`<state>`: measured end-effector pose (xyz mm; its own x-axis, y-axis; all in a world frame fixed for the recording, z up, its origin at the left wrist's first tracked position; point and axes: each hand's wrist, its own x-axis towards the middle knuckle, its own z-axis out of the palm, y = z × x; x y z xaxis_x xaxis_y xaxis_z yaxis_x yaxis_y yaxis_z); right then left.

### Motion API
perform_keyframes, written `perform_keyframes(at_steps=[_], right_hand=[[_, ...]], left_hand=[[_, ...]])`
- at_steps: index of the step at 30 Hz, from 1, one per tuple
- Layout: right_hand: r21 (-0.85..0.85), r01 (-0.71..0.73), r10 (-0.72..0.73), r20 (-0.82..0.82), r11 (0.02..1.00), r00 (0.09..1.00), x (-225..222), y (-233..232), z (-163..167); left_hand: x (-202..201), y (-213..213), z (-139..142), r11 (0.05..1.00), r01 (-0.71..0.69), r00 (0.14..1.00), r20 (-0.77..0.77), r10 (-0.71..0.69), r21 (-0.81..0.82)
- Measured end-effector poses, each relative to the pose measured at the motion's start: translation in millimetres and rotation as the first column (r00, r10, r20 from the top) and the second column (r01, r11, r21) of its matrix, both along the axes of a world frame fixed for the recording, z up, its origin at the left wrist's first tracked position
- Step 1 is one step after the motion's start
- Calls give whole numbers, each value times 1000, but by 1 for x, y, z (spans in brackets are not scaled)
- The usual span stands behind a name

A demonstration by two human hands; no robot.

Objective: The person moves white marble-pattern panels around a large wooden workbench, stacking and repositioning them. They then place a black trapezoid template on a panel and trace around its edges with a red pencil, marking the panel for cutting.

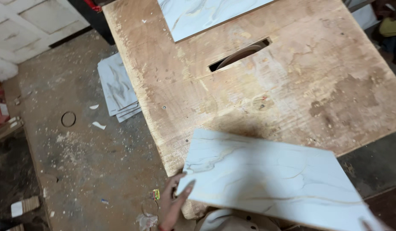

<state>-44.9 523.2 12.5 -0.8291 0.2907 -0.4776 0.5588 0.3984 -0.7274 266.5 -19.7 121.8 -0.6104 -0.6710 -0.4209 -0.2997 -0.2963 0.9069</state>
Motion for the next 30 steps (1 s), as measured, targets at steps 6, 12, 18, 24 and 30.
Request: perform_keyframes(at_steps=[6,12,18,24,30], right_hand=[[-154,-151,72,-423,976,903,-25,-22,58],[793,14,702,-546,608,457,-139,-102,63],[597,-318,553,-261,737,792,-143,-152,14],[630,-158,440,-320,761,839,-132,-149,-16],[544,-148,383,-349,826,855,-218,-163,-22]], left_hand=[[-77,-37,49,966,92,954,-258,-156,-243],[-244,-82,-14,886,160,949,-181,-260,-436],[-291,-96,-89,404,687,722,507,-470,-604],[-235,-78,-114,247,764,627,597,-500,-596],[-298,-88,-129,296,669,713,478,-513,-682]])
